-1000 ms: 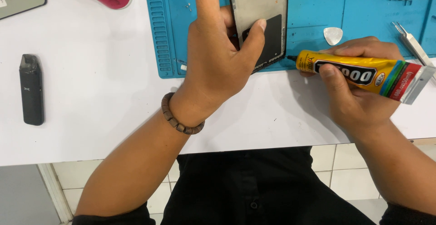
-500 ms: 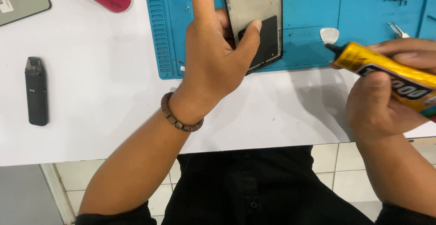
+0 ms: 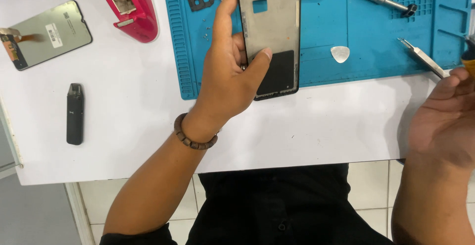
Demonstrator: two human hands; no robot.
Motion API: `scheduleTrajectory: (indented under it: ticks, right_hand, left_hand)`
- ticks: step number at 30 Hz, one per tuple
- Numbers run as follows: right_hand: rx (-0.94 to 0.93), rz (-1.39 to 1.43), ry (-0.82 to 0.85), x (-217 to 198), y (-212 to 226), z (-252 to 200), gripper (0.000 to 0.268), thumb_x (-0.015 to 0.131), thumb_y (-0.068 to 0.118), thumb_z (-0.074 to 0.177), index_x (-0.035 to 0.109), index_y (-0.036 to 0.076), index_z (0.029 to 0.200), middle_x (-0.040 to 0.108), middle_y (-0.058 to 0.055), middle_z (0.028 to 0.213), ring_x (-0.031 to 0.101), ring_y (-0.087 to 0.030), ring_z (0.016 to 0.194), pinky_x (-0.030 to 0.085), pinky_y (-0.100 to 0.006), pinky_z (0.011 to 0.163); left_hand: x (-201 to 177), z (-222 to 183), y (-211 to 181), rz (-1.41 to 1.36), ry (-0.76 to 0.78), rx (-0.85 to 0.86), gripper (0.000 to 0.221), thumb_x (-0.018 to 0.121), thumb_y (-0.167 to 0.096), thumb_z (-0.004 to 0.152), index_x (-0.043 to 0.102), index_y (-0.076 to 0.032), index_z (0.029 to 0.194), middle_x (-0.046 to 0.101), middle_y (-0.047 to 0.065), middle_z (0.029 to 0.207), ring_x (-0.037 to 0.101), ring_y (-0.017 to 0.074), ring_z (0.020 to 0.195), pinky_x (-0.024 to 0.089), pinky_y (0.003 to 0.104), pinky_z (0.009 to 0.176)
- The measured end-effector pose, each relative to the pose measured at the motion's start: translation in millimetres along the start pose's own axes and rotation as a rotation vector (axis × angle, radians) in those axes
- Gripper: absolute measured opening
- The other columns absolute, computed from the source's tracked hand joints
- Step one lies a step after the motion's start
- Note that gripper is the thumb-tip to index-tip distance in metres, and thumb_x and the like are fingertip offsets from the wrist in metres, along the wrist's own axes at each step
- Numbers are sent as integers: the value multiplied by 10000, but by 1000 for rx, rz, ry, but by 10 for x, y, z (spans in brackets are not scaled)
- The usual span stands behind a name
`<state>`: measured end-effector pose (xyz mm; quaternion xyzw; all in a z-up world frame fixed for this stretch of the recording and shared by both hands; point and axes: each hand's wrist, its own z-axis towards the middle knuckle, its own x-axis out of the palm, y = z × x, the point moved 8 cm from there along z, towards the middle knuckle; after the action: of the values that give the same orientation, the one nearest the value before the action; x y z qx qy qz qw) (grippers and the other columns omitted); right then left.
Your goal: Applying adhesive to a mobile phone frame and assembling the screen and internal components during a repair process.
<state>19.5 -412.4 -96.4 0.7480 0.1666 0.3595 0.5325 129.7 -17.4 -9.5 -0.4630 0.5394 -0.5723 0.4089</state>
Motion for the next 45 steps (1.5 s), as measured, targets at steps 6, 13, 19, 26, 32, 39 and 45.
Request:
scheduleTrajectory:
  ticks: [6, 13, 19, 26, 32, 39, 45]
  right_hand:
    - [155, 127, 111, 151, -145, -55, 628, 780, 435, 839, 618, 121, 1357, 689, -35, 1333, 707, -93, 1020, 612, -129, 900]
    - [216, 181, 277, 299, -126, -159, 536, 693, 479, 1029, 658, 288, 1529, 626, 65, 924, 608, -62, 788, 467, -153, 690]
    - [265, 181, 324, 452, -82, -203, 814, 743, 488, 915, 466, 176, 1614, 712, 54, 1004, 681, -61, 803, 494, -158, 632]
    - [299, 348, 508, 214, -144, -208, 624, 586, 223, 1132, 461, 373, 1725, 659, -167, 1454, 711, -262, 1130, 561, -331, 837]
    - [263, 289, 725, 469, -33, -316, 1008, 761, 233, 822, 367, 301, 1747, 494, -156, 1632, 661, -298, 1270, 587, -384, 948]
    - [105, 29, 872, 655, 2, -405, 502, 769, 606, 993, 560, 334, 1359, 524, -69, 1504, 599, -259, 1252, 516, -375, 1043]
    - [119, -148, 684, 745, 17, -397, 284, 710, 339, 1003, 476, 304, 1160, 595, 66, 1117, 595, -90, 881, 457, -229, 793]
  left_hand:
    - [-6, 5, -290, 196, 98, -76, 669, 566, -62, 1016, 227, -161, 1584, 776, 81, 1135, 709, 101, 853, 617, 235, 778]
    - [-158, 197, -779, 524, 201, 70, 558, 513, 18, 981, 332, -94, 1497, 706, 97, 1021, 650, 144, 843, 552, 255, 731]
    - [154, 339, -691, 847, 559, 60, 675, 453, -103, 787, 404, -179, 1457, 703, 44, 940, 481, 206, 536, 387, 363, 523]
    - [470, 454, -245, 1009, 752, -86, 743, 475, -57, 765, 452, -273, 1475, 687, 96, 878, 611, 290, 690, 433, 423, 492]
    - [505, 518, -52, 1122, 765, 28, 764, 534, -107, 700, 511, -239, 1452, 679, 120, 881, 611, 359, 760, 424, 495, 514]
    - [516, 458, -137, 1226, 550, 310, 604, 581, -220, 780, 582, -163, 1381, 666, 66, 825, 627, 354, 809, 491, 514, 575]
    - [419, 372, -186, 1047, 375, 398, 504, 476, -195, 942, 513, -47, 1422, 556, 110, 766, 544, 321, 690, 431, 486, 588]
